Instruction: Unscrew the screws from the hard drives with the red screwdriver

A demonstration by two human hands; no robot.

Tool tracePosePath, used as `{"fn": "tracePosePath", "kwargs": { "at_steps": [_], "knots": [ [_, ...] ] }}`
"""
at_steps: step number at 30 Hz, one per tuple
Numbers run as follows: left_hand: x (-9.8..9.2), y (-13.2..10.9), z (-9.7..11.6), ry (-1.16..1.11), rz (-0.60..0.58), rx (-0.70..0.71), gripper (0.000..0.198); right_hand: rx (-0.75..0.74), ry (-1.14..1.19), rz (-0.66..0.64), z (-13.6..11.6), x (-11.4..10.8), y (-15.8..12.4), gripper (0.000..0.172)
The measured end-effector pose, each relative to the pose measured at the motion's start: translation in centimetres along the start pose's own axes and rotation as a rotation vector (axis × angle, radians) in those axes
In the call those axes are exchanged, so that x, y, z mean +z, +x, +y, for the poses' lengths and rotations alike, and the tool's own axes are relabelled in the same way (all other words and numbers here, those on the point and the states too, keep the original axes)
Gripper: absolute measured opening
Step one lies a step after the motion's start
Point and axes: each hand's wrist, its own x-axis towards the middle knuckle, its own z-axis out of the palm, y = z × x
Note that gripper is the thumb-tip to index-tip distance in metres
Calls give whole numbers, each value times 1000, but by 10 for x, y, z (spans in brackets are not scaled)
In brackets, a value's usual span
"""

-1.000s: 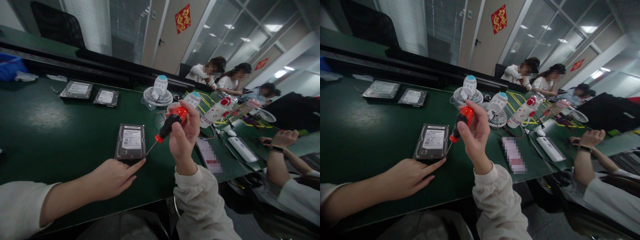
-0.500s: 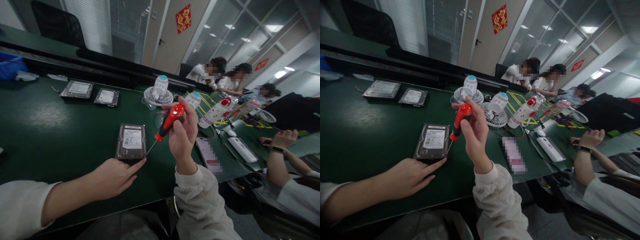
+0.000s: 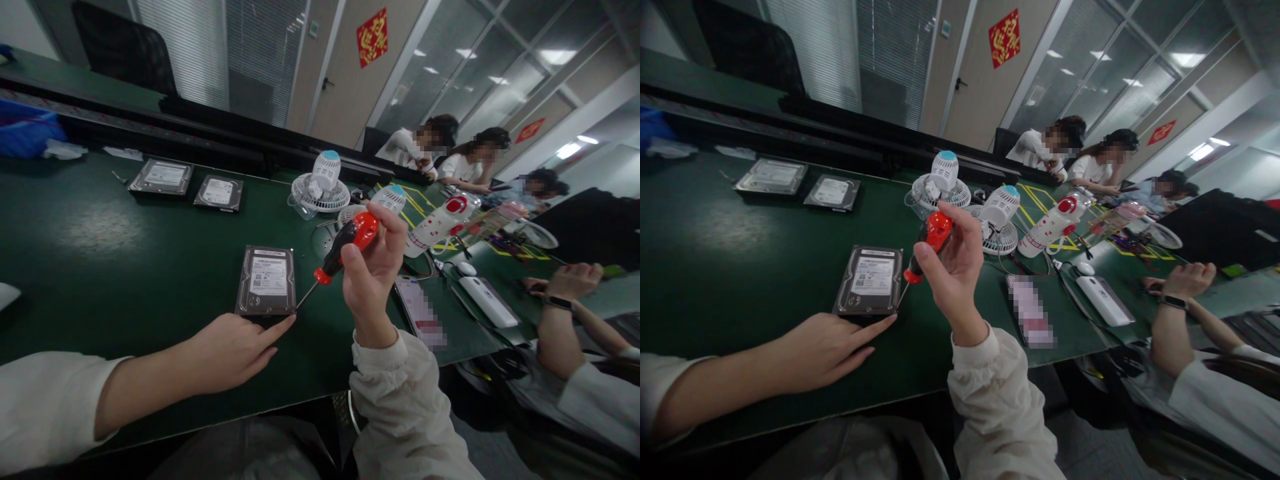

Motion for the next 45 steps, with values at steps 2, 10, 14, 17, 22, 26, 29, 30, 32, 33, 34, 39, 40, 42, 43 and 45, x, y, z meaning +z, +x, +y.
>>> {"fn": "tracePosePath", "kwargs": {
  "at_steps": [2,10,14,17,22,26,29,30,32,33,34,39,40,42,43,45],
  "knots": [
    [0,0,0,1,-2,-5,59,15,15,-31,-1,0,0,41],
    [0,1,-1,-6,-22,-12,60,60,51,-50,0,2,0,40],
    [1,1,0,3,-16,-8,58,44,52,-27,-2,2,0,39],
    [1,1,0,9,-17,-9,59,99,89,-109,-3,2,0,35],
    [-1,1,0,-8,-1,-7,59,11,40,-15,2,1,-1,41],
    [-2,2,0,-14,-15,-6,58,37,94,-49,0,0,0,36],
    [-1,2,0,-3,-17,-2,58,70,127,-122,-2,0,0,36],
    [-1,2,0,1,-13,0,58,62,103,-103,-2,1,0,37],
    [0,1,-1,4,-5,6,58,38,26,-26,-2,1,0,43],
    [0,1,-1,5,-1,9,58,29,-11,6,-1,1,0,45],
    [0,1,0,7,0,9,58,28,-41,21,0,1,0,47],
    [-1,1,0,-13,3,-6,57,74,-86,-27,1,-1,3,45],
    [-1,1,0,-17,7,-5,58,79,-87,-25,2,0,3,43],
    [0,1,0,-12,18,-6,58,86,-86,-14,3,0,3,40],
    [0,0,0,-7,22,-9,58,90,-84,-5,4,0,3,40],
    [1,0,0,-1,21,-13,58,100,-81,27,6,-1,3,40]
  ]
}}
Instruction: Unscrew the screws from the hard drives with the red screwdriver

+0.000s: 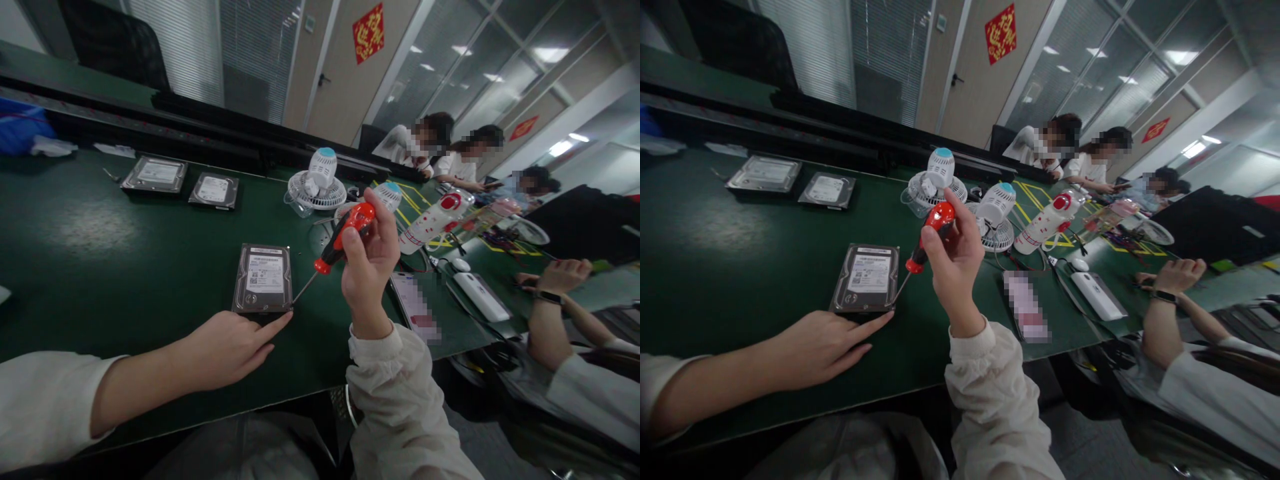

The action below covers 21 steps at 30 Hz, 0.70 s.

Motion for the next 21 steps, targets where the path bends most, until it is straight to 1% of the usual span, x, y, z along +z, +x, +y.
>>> {"fn": "tracePosePath", "kwargs": {
  "at_steps": [5,9,13,15,18,21],
  "knots": [
    [1,0,0,-4,-14,1,60,34,18,87,4,-6,2,44],
    [-1,0,-1,3,-15,3,59,-32,59,162,5,-8,6,38],
    [-2,0,0,1,-4,3,59,-50,73,255,4,-11,11,32],
    [-3,0,0,-1,-10,5,59,-70,36,296,1,-16,11,28],
    [-3,-1,0,6,-15,9,59,-102,-47,333,-5,-30,5,23],
    [-1,-1,0,6,-12,10,60,-103,-127,319,-15,-49,-9,28]
  ]
}}
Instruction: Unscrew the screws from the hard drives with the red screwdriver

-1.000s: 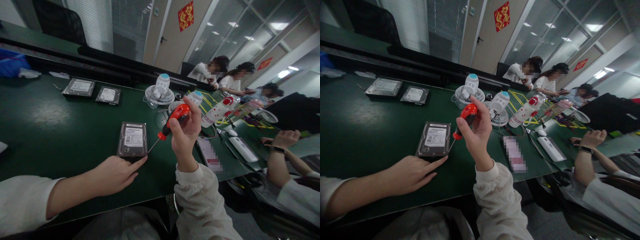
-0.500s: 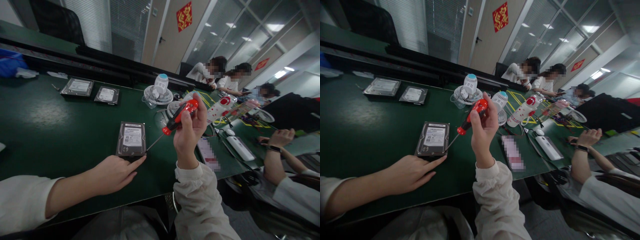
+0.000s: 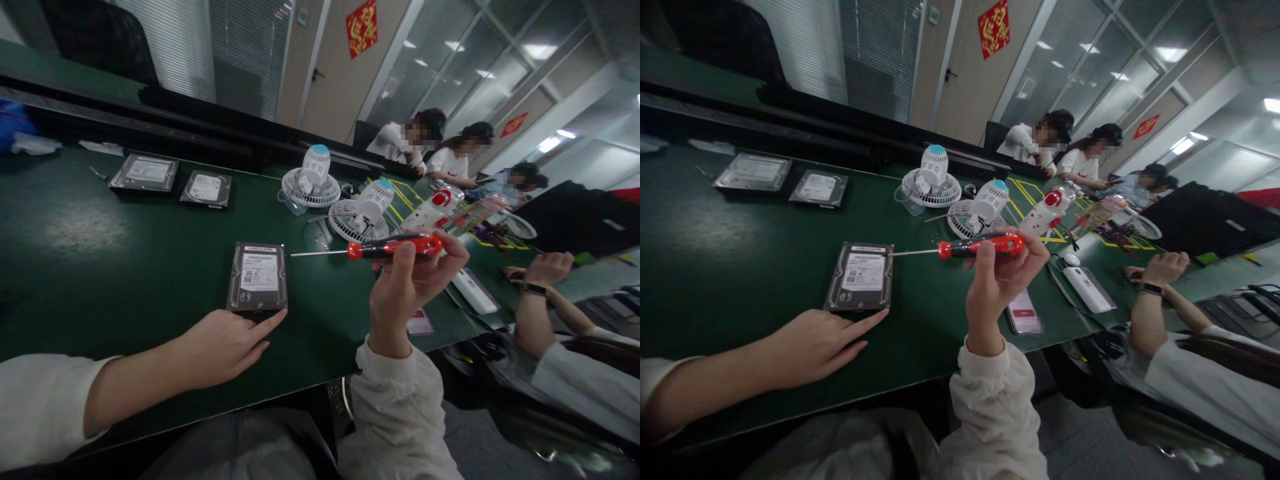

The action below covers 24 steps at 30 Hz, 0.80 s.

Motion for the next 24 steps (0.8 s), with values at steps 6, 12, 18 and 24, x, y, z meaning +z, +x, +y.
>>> {"fn": "tracePosePath", "kwargs": {
  "at_steps": [6,12,18,24],
  "knots": [
    [3,1,0,-18,34,14,59,-153,-365,-129,-16,-48,-33,49],
    [6,1,-1,-28,76,36,59,-155,-733,-358,-25,-67,-74,41],
    [8,0,-2,-50,83,34,58,-39,-843,-497,-29,-60,-94,38],
    [7,3,-1,-46,91,27,57,58,-910,-694,-29,-52,-95,26]
  ]
}}
